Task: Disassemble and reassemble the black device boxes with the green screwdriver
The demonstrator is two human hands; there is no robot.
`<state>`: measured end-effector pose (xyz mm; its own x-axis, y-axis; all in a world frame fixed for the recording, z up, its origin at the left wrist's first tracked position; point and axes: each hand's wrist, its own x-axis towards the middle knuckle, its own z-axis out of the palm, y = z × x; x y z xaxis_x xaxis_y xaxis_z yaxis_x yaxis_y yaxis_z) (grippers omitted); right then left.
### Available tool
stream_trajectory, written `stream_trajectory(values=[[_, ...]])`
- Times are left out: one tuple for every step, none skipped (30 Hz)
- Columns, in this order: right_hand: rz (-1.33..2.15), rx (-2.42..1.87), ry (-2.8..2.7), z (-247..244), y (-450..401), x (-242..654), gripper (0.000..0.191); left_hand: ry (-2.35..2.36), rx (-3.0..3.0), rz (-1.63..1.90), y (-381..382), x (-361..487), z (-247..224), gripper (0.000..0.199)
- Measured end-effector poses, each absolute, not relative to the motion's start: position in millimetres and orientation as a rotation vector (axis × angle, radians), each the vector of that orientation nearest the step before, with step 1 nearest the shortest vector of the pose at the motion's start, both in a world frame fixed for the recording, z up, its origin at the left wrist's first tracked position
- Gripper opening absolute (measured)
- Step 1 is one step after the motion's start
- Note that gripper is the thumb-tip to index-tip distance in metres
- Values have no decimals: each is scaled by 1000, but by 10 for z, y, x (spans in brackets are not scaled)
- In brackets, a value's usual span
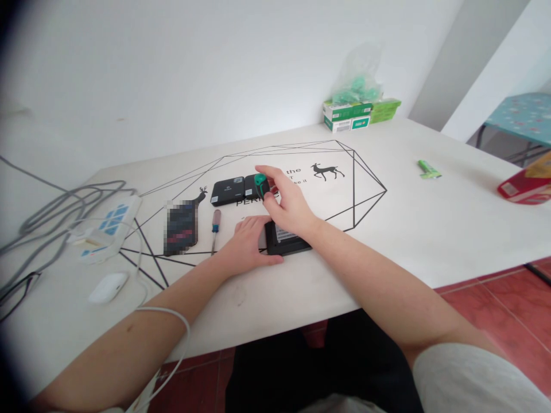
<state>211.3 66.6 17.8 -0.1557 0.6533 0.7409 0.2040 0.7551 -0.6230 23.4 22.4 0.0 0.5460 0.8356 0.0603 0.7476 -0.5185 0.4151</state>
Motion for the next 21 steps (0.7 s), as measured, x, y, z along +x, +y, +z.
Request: stream_trajectory(values=[[462,-686,-1726,185,660,2117,48,1302,2445,366,224,234,-1,94],[460,-688,-1730,193,656,2121,45,1301,2444,368,224,235,-2,94],[448,-692,-1731,201,652,2123,43,1299,2442,367,224,236,-2,93],[426,-698,-1730,207,652,2123,41,1296,2439,366,223,239,1,93],[399,-707,-1726,212,653,2122,41,1293,2437,361,222,241,5,93],[371,-714,-1724,213,657,2120,44,1292,2436,356,220,245,11,92],[348,-723,-1723,212,662,2118,46,1294,2436,349,218,249,18,92],[332,-731,-1724,208,668,2116,47,1297,2438,343,216,253,25,92],[320,-738,-1724,202,673,2113,46,1304,2440,337,214,256,32,93],[315,-741,-1723,195,677,2112,45,1310,2441,333,213,259,36,92],[318,-742,-1721,187,680,2111,45,1312,2443,330,212,260,37,92],[327,-739,-1718,179,681,2112,46,1312,2445,330,212,259,35,92],[341,-732,-1713,173,681,2114,47,1311,2448,333,214,257,30,92],[358,-722,-1711,168,679,2118,47,1310,2451,335,217,254,21,92],[375,-714,-1712,166,678,2122,47,1310,2454,337,220,251,11,94],[390,-707,-1715,166,677,2126,45,1311,2458,338,224,247,0,95],[399,-704,-1718,169,676,2131,43,1313,2461,337,228,244,-10,97],[402,-701,-1723,174,676,2135,41,1315,2462,333,232,241,-17,99],[397,-698,-1728,181,678,2139,40,1314,2462,328,235,240,-21,100],[381,-695,-1729,188,681,2141,39,1313,2462,323,236,240,-22,101],[356,-693,-1726,195,685,2143,39,1312,2462,318,236,241,-19,102]])
